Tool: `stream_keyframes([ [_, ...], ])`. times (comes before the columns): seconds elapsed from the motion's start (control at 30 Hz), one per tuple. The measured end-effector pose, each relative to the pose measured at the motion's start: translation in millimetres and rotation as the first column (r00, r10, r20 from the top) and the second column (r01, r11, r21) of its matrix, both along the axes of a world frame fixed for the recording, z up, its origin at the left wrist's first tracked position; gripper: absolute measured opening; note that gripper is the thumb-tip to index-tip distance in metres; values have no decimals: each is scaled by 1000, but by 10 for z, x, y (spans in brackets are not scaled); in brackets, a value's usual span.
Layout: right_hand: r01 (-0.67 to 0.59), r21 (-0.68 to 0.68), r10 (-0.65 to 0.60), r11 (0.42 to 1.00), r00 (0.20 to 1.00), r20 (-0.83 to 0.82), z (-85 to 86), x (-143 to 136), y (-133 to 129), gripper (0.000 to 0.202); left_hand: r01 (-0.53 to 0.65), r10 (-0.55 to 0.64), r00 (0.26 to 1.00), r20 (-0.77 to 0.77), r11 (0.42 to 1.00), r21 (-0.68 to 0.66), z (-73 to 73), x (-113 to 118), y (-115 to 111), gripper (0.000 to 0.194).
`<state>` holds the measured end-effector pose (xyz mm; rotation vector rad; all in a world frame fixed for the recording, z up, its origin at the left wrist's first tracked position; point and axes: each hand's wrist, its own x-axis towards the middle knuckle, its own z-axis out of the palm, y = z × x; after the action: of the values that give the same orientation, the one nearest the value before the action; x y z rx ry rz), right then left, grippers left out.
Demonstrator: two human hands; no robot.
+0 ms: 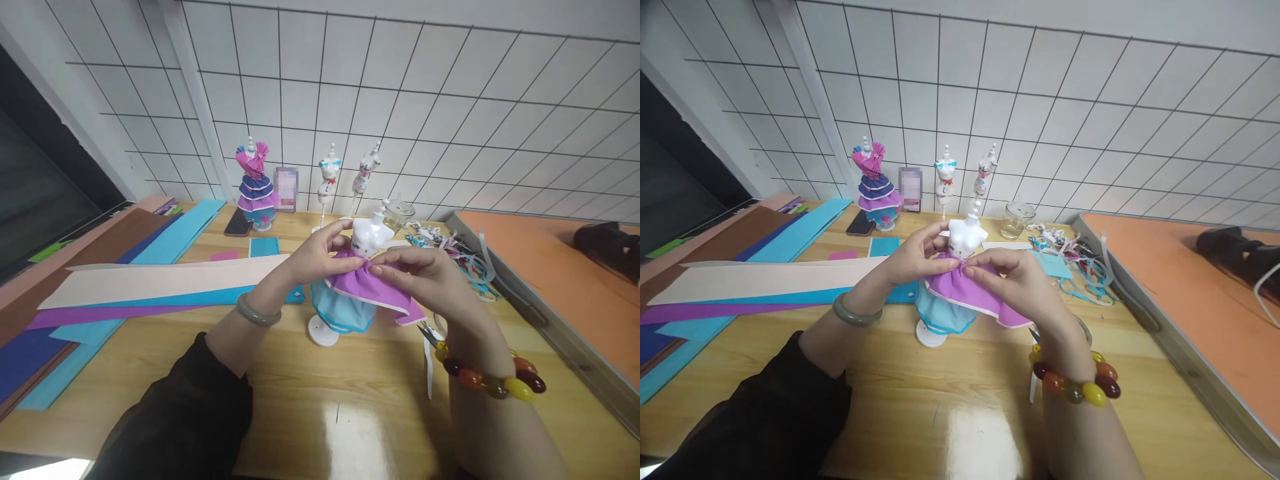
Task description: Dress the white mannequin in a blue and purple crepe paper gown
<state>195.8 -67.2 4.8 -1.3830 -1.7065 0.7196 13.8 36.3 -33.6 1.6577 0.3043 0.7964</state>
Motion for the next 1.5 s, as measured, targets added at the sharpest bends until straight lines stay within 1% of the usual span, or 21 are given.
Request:
stream_keyframes([
  [0.07, 61, -12, -61, 998, 998, -12, -14, -12, 7, 26, -20, 20, 1000, -3, 1000, 3, 3, 4, -11, 66],
  [0.13, 89, -9, -89, 996, 996, -2, -33, -16, 20, 27, -35, 35, 999, -11, 999, 3, 6, 6, -19, 67],
  [0.27, 107, 12, -107, 994, 994, 10, -64, -9, 51, 30, -41, 41, 999, -26, 999, 17, -1, 0, -17, 71],
  [0.57, 105, -9, -105, 994, 994, 8, -114, 29, 77, 38, -20, 19, 999, -35, 1000, -13, -13, -17, -10, 74],
  [0.73, 134, -46, -133, 990, 991, 23, -105, 14, 69, 40, 24, -23, 1000, -21, 1000, 16, 19, -23, -31, 68],
  [0.87, 132, -27, -131, 991, 991, 27, -106, 3, 59, 38, -31, 30, 999, -26, 999, -12, 28, 7, -81, 67],
  [1.03, 146, -19, -145, 989, 989, 39, -137, 3, 73, 37, -69, 68, 998, -16, 993, -99, 38, 42, -127, 74],
  [1.1, 156, -5, -156, 988, 985, 70, -131, 2, 74, 37, -94, 92, 996, -18, 988, -120, 43, 43, -129, 73],
  [1.17, 178, 51, -182, 983, 978, 98, -108, 5, 62, 36, -133, 132, 991, -16, 984, -117, 47, 41, -117, 67],
  [1.23, 182, 183, -204, 966, 973, 110, -76, 10, 39, 32, -195, 196, 981, -4, 975, -111, 52, 38, -93, 60],
  [1.27, 161, 265, -200, 951, 971, 128, -62, 12, 25, 31, -229, 231, 973, 3, 966, -118, 56, 36, -79, 58],
  [1.33, 65, 407, -164, 911, 963, 212, -45, 4, -1, 32, -287, 292, 956, 7, 944, -164, 70, 33, -55, 55],
  [1.37, 4, 453, -143, 892, 951, 275, -45, -7, -11, 33, -307, 314, 949, 6, 931, -196, 79, 32, -49, 54],
  [1.43, -103, 516, -123, 850, 914, 386, -63, -44, -19, 32, -323, 334, 943, -2, 912, -253, 100, 32, -51, 52],
  [1.5, -170, 572, -136, 803, 881, 453, -91, -95, -15, 27, -317, 327, 945, -16, 901, -297, 120, 32, -66, 52],
])
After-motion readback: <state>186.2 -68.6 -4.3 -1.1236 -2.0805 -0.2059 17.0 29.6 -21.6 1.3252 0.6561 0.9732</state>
